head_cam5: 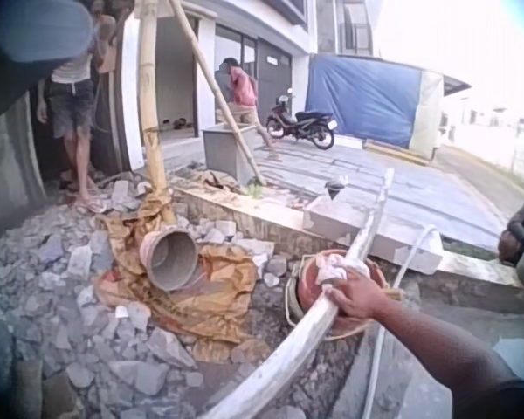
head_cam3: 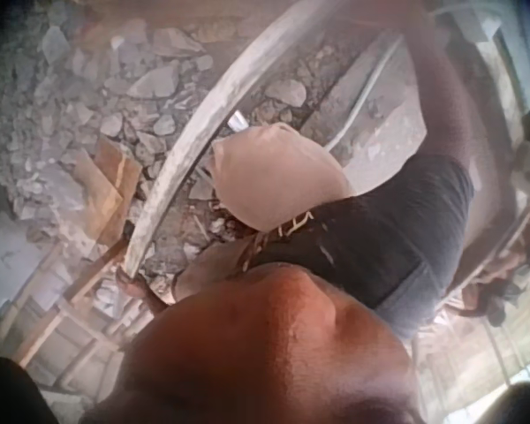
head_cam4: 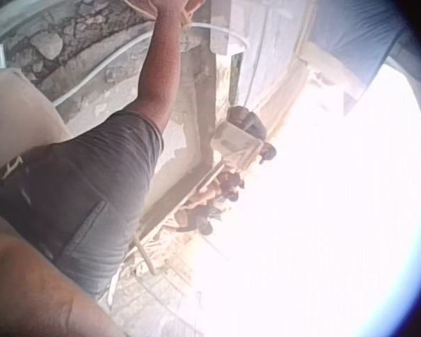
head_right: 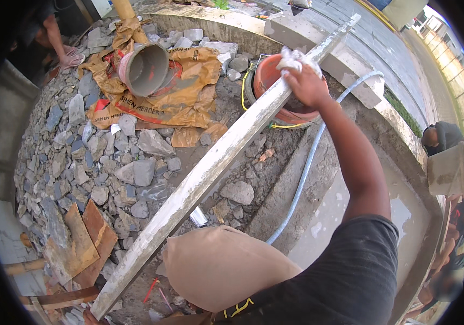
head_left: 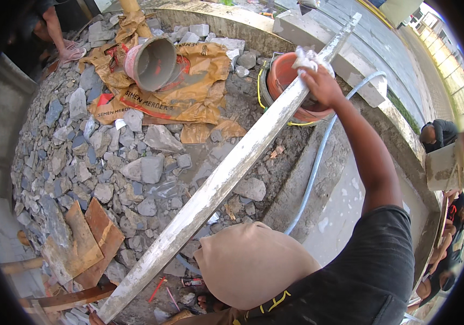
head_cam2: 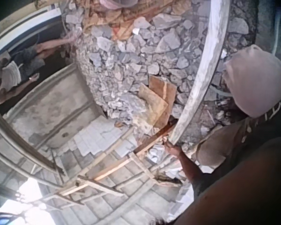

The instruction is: The person cleans a long piece of white PVC trim by hand using a plastic bag and water.

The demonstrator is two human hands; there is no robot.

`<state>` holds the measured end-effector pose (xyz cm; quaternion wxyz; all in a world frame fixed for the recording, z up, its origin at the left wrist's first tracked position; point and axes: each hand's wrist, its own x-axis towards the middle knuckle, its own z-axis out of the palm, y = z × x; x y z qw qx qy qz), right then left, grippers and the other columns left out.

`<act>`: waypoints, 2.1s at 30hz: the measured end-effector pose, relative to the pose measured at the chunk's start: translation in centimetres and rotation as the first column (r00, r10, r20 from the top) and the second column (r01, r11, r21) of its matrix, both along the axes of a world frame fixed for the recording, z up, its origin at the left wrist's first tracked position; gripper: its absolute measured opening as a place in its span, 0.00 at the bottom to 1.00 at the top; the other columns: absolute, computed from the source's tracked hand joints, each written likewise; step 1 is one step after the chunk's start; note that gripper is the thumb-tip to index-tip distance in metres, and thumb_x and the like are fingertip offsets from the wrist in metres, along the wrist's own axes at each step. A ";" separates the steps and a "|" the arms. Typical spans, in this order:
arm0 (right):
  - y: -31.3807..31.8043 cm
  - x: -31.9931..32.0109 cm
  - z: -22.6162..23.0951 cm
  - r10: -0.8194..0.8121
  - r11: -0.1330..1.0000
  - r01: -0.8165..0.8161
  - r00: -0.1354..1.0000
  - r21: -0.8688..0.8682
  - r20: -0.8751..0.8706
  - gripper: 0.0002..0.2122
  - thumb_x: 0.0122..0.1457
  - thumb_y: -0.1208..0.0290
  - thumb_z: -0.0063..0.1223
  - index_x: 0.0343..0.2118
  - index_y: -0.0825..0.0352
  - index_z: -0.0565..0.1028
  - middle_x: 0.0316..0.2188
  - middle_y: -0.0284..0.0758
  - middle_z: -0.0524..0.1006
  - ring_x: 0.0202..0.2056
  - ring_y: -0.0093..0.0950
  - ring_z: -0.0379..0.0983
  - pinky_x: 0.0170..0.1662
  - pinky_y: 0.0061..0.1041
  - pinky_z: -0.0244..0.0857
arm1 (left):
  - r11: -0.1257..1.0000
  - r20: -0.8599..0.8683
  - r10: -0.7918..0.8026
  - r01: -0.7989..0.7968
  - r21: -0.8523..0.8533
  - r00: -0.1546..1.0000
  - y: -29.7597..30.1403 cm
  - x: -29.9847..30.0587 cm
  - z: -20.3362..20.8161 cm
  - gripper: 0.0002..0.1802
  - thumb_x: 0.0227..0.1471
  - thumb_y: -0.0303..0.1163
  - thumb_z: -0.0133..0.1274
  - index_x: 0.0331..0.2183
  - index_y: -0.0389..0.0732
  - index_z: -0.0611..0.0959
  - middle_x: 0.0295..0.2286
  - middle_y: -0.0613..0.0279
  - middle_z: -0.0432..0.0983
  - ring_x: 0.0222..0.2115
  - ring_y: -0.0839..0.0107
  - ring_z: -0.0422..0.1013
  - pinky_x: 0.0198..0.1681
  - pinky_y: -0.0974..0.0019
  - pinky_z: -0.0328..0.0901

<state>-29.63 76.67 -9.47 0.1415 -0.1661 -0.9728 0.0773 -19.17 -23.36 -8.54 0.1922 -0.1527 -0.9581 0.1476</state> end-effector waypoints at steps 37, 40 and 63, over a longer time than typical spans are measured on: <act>-3.8 0.7 -2.6 0.088 0.995 -0.088 0.996 0.041 0.015 0.25 0.68 0.48 0.32 0.58 0.58 0.70 0.62 0.54 0.62 0.67 0.48 0.50 0.69 0.46 0.37 | 0.948 0.007 0.268 -0.262 -0.183 0.964 0.2 3.8 -4.3 0.24 0.54 0.42 0.53 0.50 0.41 0.75 0.51 0.47 0.71 0.51 0.44 0.68 0.44 0.42 0.65; 4.4 -3.4 -2.7 -0.225 0.970 0.205 0.961 0.134 0.159 0.24 0.68 0.51 0.29 0.57 0.58 0.71 0.61 0.50 0.65 0.67 0.46 0.50 0.69 0.47 0.38 | 0.929 0.043 0.318 -0.302 -0.213 0.947 0.8 3.4 -3.7 0.23 0.53 0.40 0.52 0.50 0.42 0.76 0.50 0.49 0.72 0.51 0.46 0.68 0.45 0.43 0.64; -2.7 -3.9 -5.2 0.043 0.997 -0.067 0.850 -0.028 -0.524 0.29 0.65 0.45 0.35 0.57 0.65 0.68 0.60 0.56 0.62 0.63 0.54 0.53 0.64 0.48 0.47 | 0.948 0.786 0.183 -0.318 0.018 0.590 -6.7 -1.5 1.5 0.21 0.41 0.30 0.48 0.39 0.32 0.82 0.35 0.38 0.78 0.41 0.44 0.72 0.49 0.50 0.66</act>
